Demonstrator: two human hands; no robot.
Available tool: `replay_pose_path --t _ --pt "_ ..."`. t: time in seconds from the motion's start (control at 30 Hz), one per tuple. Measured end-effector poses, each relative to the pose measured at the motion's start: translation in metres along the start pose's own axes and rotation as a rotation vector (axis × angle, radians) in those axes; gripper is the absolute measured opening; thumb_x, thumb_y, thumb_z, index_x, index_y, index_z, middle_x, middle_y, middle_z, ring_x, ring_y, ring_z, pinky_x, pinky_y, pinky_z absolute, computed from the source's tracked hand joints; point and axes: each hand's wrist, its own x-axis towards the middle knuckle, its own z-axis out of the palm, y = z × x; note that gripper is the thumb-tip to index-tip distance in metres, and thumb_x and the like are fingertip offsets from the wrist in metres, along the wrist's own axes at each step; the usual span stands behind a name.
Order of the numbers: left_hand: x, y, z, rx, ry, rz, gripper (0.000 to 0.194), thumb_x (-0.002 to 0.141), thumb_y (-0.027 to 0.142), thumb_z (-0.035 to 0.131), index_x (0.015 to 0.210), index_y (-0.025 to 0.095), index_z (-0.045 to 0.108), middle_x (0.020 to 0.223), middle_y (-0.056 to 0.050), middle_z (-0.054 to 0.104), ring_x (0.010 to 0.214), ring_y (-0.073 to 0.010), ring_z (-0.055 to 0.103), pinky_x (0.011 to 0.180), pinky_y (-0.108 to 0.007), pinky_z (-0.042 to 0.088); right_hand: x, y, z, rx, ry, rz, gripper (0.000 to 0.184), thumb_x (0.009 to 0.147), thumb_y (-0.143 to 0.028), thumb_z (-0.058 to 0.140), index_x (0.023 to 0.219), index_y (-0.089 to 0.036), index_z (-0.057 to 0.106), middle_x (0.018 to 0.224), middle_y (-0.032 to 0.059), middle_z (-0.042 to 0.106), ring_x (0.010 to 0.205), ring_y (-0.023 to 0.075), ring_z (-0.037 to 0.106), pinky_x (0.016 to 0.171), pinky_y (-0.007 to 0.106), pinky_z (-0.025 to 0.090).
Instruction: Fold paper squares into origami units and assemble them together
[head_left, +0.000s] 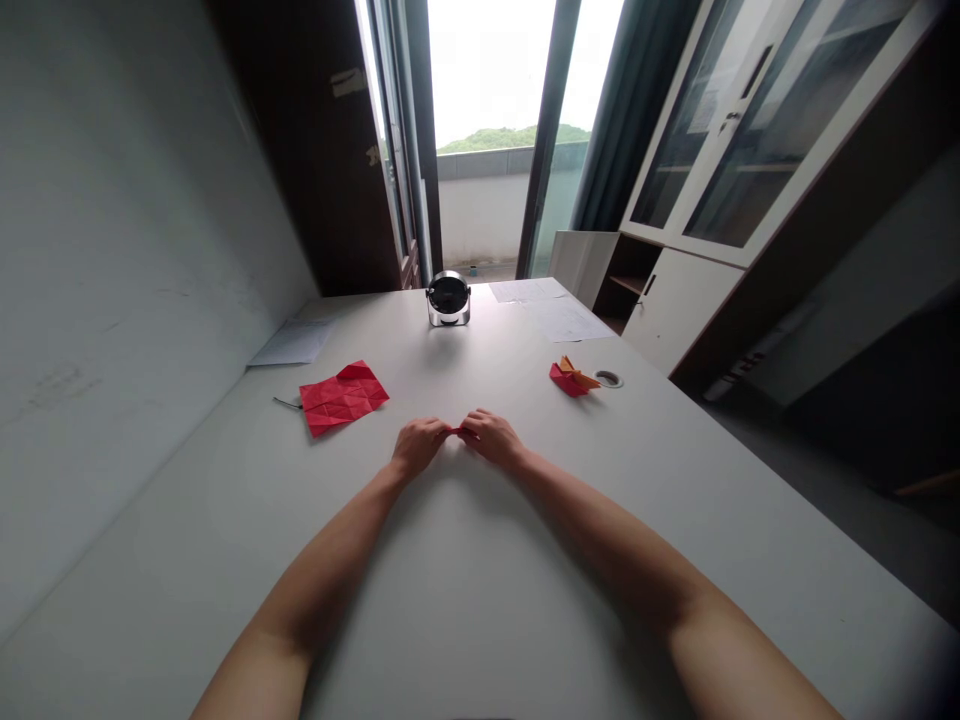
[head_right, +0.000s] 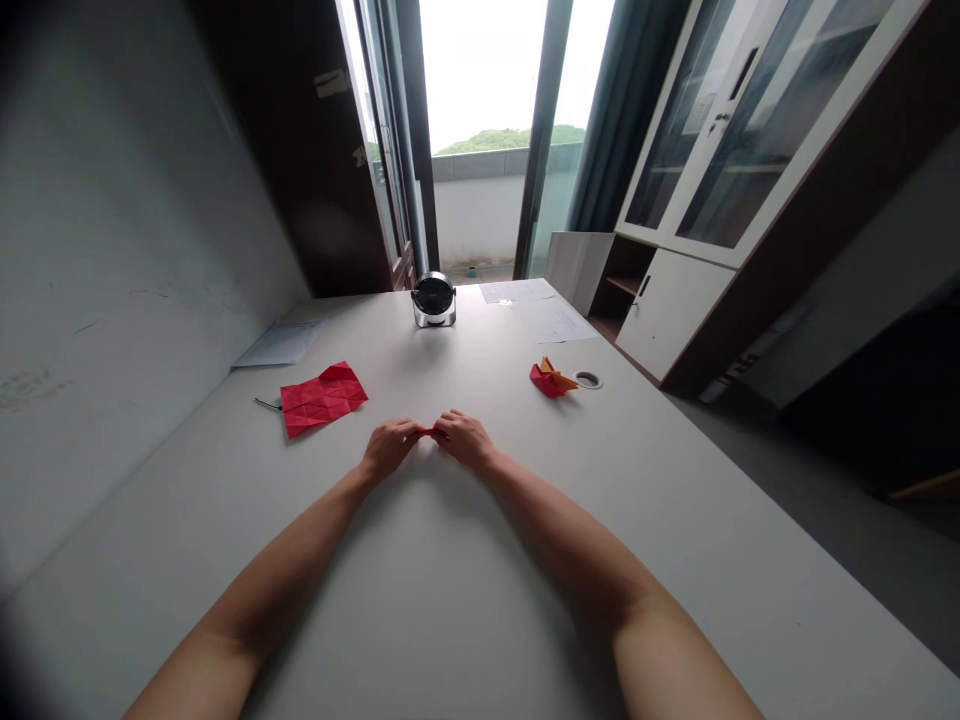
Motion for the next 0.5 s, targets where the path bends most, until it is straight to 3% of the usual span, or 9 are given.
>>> replay_pose_path --t 0.27,0.5 --pt "0.001 -0.001 0.0 0.036 0.024 -0.109 0.026 0.102 0.037 0.049 0.101 0.027 0.073 0.096 -0.003 0.074 0.086 -0.0175 0.066 0.074 -0.026 0.042 0.0 0.01 -0.001 0.003 0.025 0.067 0.01 0.096 -0.024 0.063 0.089 -0.02 0.068 0.088 0.0038 0.067 0.088 0.0172 0.057 0.074 0.025 0.04" --pt "0.001 -0.01 0.001 -0.058 0.085 -0.246 0.023 0.099 0.032 0.05 0.101 0.024 0.072 0.096 -0.004 0.074 0.083 -0.0182 0.066 0.072 -0.027 0.044 -0.002 0.021 -0.002 0.005 0.055 0.079 0.011 0.096 -0.024 0.063 0.087 -0.02 0.068 0.085 0.0034 0.066 0.086 0.0174 0.057 0.074 0.025 0.04"
